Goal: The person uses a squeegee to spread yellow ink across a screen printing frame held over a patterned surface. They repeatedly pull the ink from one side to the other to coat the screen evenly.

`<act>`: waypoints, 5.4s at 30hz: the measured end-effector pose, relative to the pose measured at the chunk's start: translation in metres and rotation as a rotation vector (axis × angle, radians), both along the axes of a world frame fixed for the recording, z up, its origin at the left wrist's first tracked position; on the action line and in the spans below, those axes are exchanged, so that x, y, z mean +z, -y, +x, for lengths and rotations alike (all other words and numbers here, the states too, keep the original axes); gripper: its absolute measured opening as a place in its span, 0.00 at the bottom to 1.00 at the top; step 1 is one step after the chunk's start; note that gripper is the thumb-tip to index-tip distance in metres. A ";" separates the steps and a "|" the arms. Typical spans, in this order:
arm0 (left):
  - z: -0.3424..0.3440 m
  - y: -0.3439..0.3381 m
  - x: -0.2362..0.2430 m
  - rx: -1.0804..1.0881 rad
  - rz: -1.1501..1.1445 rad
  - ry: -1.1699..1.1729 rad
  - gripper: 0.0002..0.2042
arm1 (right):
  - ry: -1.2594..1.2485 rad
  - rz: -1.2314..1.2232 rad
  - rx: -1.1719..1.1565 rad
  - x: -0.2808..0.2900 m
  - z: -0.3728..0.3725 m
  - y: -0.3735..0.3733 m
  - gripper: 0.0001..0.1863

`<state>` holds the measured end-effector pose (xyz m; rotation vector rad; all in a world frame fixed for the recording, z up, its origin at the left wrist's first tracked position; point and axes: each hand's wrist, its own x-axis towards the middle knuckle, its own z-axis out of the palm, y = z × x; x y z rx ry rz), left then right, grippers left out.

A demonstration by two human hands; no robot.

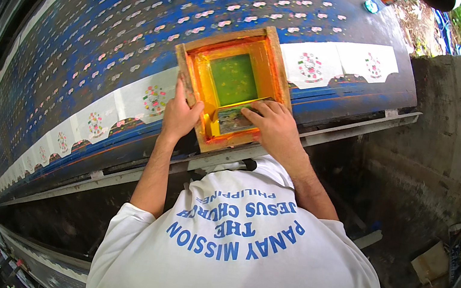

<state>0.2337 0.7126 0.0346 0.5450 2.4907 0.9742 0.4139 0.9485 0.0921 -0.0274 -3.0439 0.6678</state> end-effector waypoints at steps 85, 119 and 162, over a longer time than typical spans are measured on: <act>0.065 -0.204 -0.029 -0.015 0.115 0.091 0.52 | 0.045 -0.075 0.019 0.002 0.039 -0.213 0.25; 0.140 -0.453 -0.029 -0.011 0.400 0.165 0.46 | 0.023 0.041 0.068 -0.001 0.136 -0.460 0.22; 0.141 -0.450 -0.016 -0.001 0.147 0.097 0.52 | 0.231 -0.045 0.095 0.015 0.027 -0.495 0.24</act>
